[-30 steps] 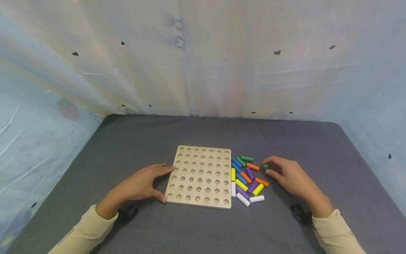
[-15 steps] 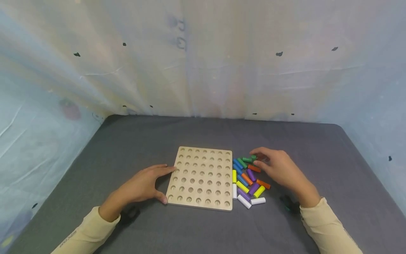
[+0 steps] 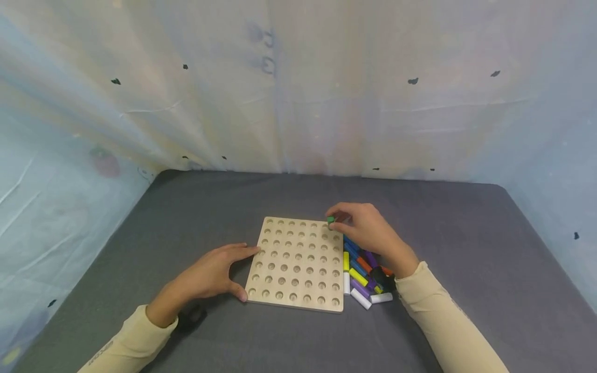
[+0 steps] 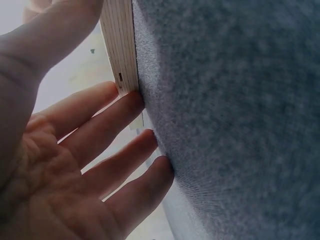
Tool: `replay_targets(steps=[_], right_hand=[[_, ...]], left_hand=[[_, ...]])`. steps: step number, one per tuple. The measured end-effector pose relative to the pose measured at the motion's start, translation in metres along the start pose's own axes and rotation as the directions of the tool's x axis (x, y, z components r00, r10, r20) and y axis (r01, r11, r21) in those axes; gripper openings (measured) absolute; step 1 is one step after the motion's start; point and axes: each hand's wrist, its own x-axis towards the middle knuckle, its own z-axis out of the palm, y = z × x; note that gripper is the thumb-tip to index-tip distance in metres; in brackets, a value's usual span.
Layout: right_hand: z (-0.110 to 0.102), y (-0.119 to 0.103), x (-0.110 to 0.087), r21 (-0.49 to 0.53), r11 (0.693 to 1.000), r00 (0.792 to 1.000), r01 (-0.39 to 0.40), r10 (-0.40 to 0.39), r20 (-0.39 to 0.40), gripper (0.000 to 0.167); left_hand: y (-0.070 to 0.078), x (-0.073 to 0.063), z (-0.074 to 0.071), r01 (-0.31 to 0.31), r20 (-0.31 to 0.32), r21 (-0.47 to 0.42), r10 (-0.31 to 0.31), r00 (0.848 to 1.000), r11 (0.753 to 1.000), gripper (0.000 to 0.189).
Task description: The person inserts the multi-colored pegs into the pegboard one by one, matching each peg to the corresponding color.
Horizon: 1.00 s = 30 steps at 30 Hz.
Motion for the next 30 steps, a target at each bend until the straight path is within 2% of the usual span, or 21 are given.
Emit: replay_targets(steps=[5,10,18,30], right_hand=[[0.009,-0.01,0.022,0.029,0.999,1.0,0.023,-0.024,0.018,0.026],[0.019,-0.018,0.034,0.054,0.998,0.999,0.021,-0.023,0.047,0.027],[0.035,-0.034,0.058,0.104,0.99,0.991,0.093,-0.102,0.082,0.027],[0.053,-0.052,0.09,0.12,0.99,0.988,0.077,-0.092,0.123,0.029]], left_hand=[[0.001,0.001,0.0,0.016,-0.005,0.001,-0.016,1.0,1.0,0.1],[0.001,0.003,0.003,0.006,0.011,0.0,-0.006,1.0,1.0,0.1],[-0.002,0.003,0.004,0.018,0.006,-0.01,-0.018,1.0,1.0,0.1],[0.004,0.006,0.002,0.025,0.005,0.007,-0.025,1.0,1.0,0.1]])
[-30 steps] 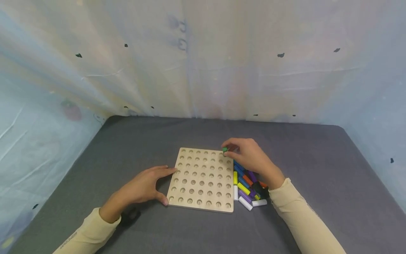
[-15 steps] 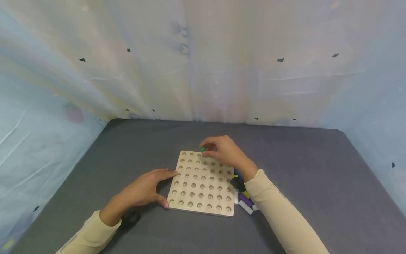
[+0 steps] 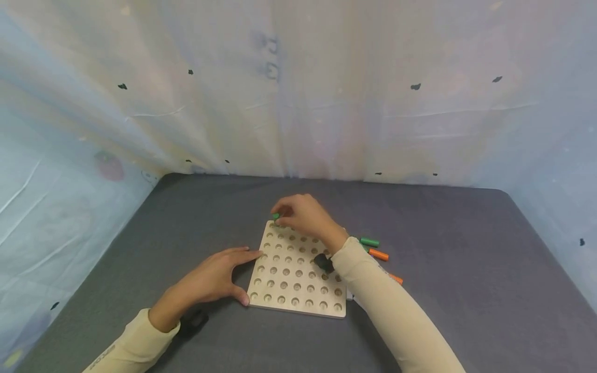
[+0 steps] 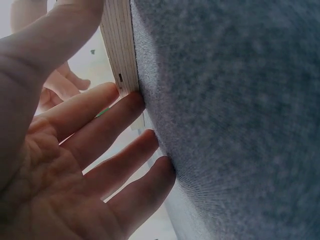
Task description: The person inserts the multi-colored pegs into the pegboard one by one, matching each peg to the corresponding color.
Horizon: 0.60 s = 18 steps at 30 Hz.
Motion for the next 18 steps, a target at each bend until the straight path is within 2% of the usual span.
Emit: replay_targets(steps=[8,18], right_hand=[[0.006,-0.001,0.012,0.021,0.999,0.999,-0.027,0.026,0.027,0.029],[0.012,-0.001,0.015,0.03,0.997,0.996,-0.072,0.071,0.046,0.026]], left_hand=[[0.001,0.0,0.0,-0.012,-0.022,0.001,0.012,1.0,1.0,0.1],[0.002,-0.002,0.0,-0.023,-0.021,-0.008,0.023,1.0,1.0,0.1]])
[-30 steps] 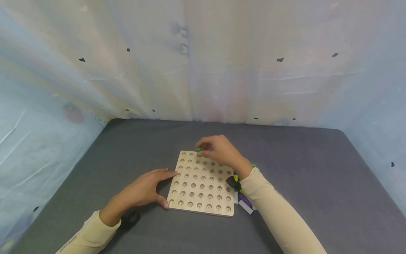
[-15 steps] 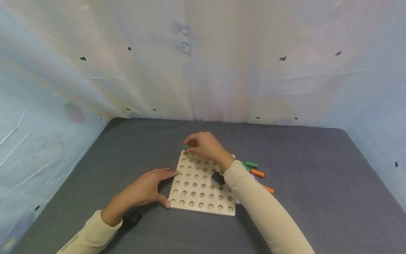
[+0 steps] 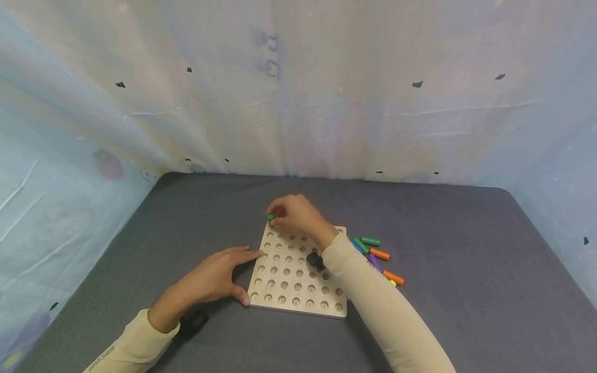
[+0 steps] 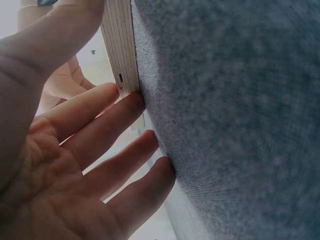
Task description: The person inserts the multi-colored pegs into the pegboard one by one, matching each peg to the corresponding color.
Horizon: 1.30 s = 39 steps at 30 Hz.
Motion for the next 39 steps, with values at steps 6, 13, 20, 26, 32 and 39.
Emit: replay_targets(steps=[6,13,20,26,32,39], right_hand=[[0.002,0.0,0.0,-0.006,1.0,1.0,-0.012,0.012,0.007,0.026],[-0.006,0.001,-0.012,-0.017,0.999,0.999,0.034,-0.033,0.028,0.033],[-0.029,0.026,-0.044,-0.068,0.998,1.0,0.009,-0.011,-0.023,0.034],[-0.059,0.057,-0.081,-0.146,0.987,0.994,-0.064,0.05,-0.094,0.034],[-0.09,0.102,-0.116,-0.314,0.939,0.981,-0.14,0.089,-0.171,0.032],[-0.109,0.139,-0.146,-0.393,0.888,0.955,-0.238,0.14,-0.263,0.033]], left_hand=[[-0.002,0.0,0.0,0.002,0.004,-0.007,-0.002,1.0,1.0,0.1],[-0.002,-0.001,0.0,0.001,0.004,-0.002,-0.001,1.0,1.0,0.101],[0.001,-0.001,-0.001,0.013,0.007,-0.003,-0.013,1.0,1.0,0.101],[0.003,0.0,-0.001,0.011,0.001,0.012,-0.011,1.0,1.0,0.101],[0.002,0.0,0.0,0.018,0.0,0.016,-0.018,1.0,1.0,0.101],[0.002,-0.001,0.0,0.014,-0.001,0.012,-0.014,1.0,1.0,0.1]])
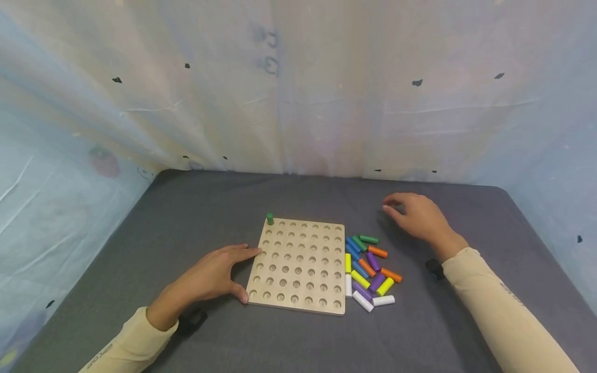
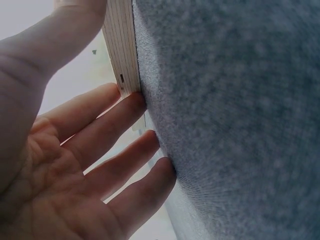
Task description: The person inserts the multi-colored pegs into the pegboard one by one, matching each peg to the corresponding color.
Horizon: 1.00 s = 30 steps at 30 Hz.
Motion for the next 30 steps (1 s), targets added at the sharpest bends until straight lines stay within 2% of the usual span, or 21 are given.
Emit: replay_targets(steps=[4,9,17,30], right_hand=[[0.008,0.008,-0.009,-0.033,0.999,0.998,0.012,-0.014,-0.056,0.033],[0.017,0.001,-0.017,-0.035,0.999,0.995,0.035,-0.038,-0.096,0.035],[0.023,-0.012,-0.03,0.042,0.999,0.994,0.024,-0.019,-0.111,0.036],[0.033,-0.027,-0.03,0.045,0.992,0.991,0.117,-0.114,-0.067,0.034]], left_hand=[[0.0,0.0,0.0,0.003,0.002,0.002,-0.003,1.0,1.0,0.1],[0.0,-0.001,-0.001,0.007,0.002,-0.005,-0.007,1.0,1.0,0.1],[0.0,-0.002,-0.001,-0.002,-0.001,-0.009,0.002,1.0,1.0,0.098],[0.001,-0.003,-0.001,0.004,0.004,-0.02,-0.004,1.0,1.0,0.097]])
